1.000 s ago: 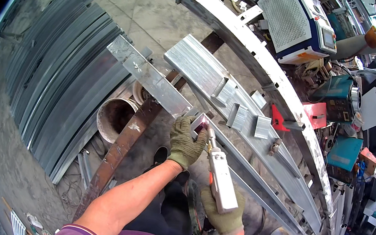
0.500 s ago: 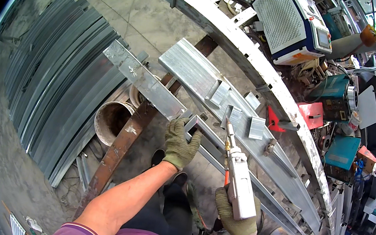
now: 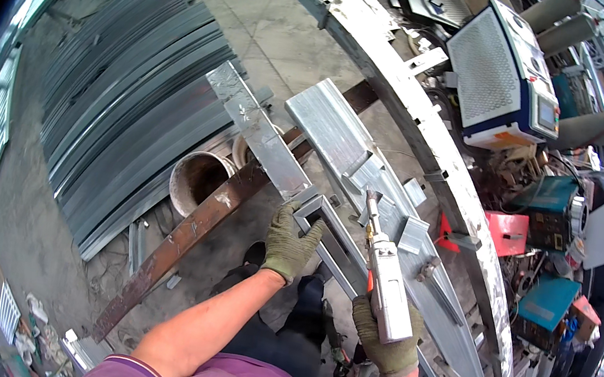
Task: The person aligns and welds metal frame components on a workbench using a handheld welding torch. They repeatedly position metal bars, tack weld joints, and reposition the frame to complete welds on multiple sides.
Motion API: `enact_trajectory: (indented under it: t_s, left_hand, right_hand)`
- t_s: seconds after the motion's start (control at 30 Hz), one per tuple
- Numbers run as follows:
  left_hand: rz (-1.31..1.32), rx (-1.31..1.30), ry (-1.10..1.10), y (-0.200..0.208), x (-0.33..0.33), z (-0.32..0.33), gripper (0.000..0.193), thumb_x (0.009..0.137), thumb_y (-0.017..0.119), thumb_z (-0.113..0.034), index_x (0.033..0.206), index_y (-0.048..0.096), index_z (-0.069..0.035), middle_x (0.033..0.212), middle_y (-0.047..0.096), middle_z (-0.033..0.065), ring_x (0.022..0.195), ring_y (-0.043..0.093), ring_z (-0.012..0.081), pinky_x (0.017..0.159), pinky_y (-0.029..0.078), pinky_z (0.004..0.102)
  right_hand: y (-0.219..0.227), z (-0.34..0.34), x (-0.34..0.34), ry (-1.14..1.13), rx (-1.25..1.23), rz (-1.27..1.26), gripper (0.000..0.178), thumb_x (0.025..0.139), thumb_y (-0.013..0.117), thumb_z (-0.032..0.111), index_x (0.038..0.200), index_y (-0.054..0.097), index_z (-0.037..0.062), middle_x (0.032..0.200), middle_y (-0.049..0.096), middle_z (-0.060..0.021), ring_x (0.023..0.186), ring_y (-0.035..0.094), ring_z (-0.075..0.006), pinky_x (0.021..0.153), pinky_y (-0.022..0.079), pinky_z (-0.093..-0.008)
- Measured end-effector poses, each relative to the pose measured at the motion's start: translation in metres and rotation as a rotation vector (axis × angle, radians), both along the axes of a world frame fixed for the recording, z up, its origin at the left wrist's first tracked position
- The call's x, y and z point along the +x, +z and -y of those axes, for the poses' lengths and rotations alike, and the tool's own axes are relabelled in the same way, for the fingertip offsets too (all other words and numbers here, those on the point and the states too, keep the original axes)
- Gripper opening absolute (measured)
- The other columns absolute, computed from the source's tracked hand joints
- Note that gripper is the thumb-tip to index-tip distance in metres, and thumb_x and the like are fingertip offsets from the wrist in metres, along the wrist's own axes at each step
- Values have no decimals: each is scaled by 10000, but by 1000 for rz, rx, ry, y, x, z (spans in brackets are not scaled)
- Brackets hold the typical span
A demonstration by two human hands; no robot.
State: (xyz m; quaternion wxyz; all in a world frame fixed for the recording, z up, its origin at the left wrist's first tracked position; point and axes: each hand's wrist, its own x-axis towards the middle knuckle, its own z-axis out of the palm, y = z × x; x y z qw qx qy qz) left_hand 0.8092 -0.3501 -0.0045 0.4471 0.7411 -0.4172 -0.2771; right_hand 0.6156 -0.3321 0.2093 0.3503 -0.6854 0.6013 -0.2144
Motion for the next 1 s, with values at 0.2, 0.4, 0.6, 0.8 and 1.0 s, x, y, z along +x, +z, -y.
enact_trajectory:
  t_s: [0.2,0.4,0.6,0.8,1.0]
  left_hand:
    - [80,41,204,-9,-19,-15,777,853,902,-354,1443,556,14,1372,633,269,1241,639,447,1052,534,509]
    - [6,64,236,3,-36,-18,1003,803,938,-380,1555,434,52,1469,549,290,1259,647,422,1062,557,490]
    - [-60,137,266,-2,-49,-27,1131,801,957,-388,1595,316,100,1540,464,320,1363,577,431,1139,495,498]
    - [-81,218,289,1,-43,-31,1234,786,933,-548,1606,292,116,1607,394,340,1503,429,461,1265,359,516]
    - [-41,211,238,2,-36,-33,1206,794,910,-595,1638,325,37,1634,379,313,1538,377,461,1278,346,518]
  right_hand:
    - [-17,17,-25,148,104,-15,128,881,840,100,916,722,64,747,679,-115,651,690,-319,616,552,-409]
    - [-35,25,-38,253,103,-68,127,885,840,80,915,722,46,748,682,-113,642,688,-285,612,545,-392]
    - [-37,37,-35,308,283,-160,51,988,756,64,1008,709,67,791,650,21,702,631,-91,604,501,-308]
    - [-31,49,-10,190,282,-183,66,958,790,66,969,728,47,753,669,-4,666,648,-133,615,544,-342]
    - [-47,56,-52,134,341,-197,146,946,799,44,1078,738,52,922,694,-24,828,664,-143,730,561,-335]
